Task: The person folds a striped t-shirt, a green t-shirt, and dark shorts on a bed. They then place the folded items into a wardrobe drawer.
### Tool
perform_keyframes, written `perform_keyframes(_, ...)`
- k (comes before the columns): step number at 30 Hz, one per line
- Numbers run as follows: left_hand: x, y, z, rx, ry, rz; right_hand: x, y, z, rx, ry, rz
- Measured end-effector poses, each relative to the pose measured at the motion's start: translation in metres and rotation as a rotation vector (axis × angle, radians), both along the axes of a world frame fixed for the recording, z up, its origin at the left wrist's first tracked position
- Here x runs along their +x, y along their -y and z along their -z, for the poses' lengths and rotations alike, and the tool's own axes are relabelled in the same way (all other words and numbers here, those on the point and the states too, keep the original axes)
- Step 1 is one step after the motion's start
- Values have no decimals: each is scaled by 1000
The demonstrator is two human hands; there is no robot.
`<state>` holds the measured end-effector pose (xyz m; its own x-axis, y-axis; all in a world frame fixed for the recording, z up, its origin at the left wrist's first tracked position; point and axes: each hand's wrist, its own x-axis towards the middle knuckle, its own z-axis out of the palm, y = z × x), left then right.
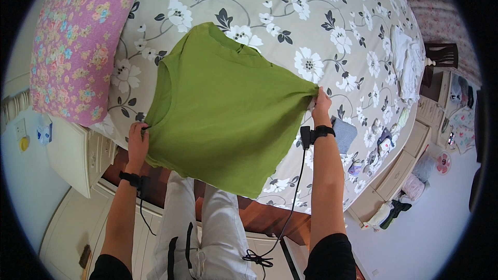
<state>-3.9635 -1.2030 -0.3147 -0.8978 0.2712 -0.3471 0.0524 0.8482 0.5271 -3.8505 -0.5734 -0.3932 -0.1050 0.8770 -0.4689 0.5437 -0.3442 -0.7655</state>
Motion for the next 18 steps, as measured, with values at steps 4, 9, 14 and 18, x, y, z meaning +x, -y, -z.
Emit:
perform_keyframes(4,7,4,5,63,33,-216,-30,35,-9,803,385,-448)
perform_keyframes(9,16,21,19,122,167,-464,-95,113,-28,778,215,-1047)
perform_keyframes(14,30,50,26,191,340,-263,-132,141,-30,527,407,-939)
perform_keyframes(18,41,68,36,-59,344,-210,-115,150,-20,734,255,-650)
